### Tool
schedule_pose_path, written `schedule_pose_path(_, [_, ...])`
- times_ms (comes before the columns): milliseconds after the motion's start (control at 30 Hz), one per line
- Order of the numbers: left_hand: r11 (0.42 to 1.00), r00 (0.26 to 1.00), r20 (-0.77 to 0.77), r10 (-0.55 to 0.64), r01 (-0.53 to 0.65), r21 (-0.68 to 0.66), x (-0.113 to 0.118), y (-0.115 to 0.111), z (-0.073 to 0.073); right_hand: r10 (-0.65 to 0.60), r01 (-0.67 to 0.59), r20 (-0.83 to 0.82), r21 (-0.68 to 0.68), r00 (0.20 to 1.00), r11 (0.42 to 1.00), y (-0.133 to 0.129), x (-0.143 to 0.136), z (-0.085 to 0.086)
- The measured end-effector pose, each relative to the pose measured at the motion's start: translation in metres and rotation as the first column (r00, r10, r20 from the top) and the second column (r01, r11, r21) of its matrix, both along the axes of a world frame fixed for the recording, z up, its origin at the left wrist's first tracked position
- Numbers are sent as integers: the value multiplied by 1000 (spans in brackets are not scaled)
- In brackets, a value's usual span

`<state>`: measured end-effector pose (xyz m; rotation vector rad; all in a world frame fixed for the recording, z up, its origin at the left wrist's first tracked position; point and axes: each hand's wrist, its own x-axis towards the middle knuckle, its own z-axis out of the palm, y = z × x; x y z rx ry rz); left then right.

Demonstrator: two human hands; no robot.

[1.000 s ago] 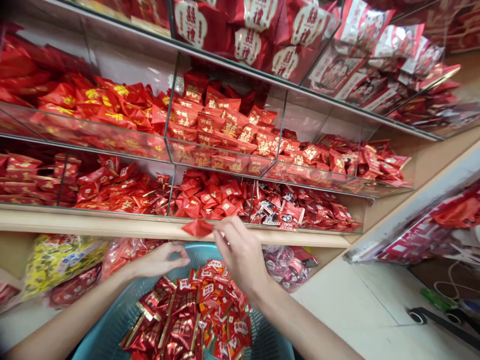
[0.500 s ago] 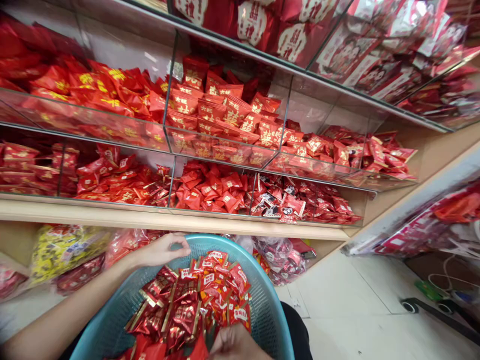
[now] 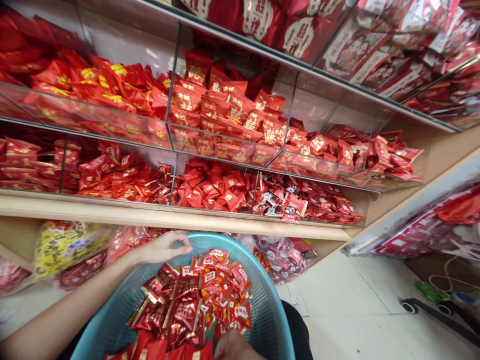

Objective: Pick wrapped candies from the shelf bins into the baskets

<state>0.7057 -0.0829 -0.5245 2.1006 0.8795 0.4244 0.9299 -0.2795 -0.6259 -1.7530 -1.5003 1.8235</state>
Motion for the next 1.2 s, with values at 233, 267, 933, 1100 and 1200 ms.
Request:
schedule_pose_path(233, [1000, 1000, 4, -5, 5, 28, 1, 1, 0, 129, -398, 672, 263, 729, 879, 2, -26, 71])
schedule_pose_path(267, [999, 1000, 6, -6, 6, 34, 1, 1, 0, 133, -436, 677, 300, 724, 849, 2, -33, 83])
schedule_pose_path(933, [998, 999, -32, -20, 22, 58, 3, -2, 4, 217, -629, 624, 575, 751, 523, 12, -115, 114])
schedule_pose_path(1100, [998, 1000, -13, -28, 28, 59, 2, -2, 2, 373, -741, 650, 639, 663, 204, 26, -135, 114])
schedule_pose_path(1200, [998, 1000, -6, -24, 24, 55, 0, -1, 0, 389, -810, 739, 586, 550, 32, 33, -136, 113])
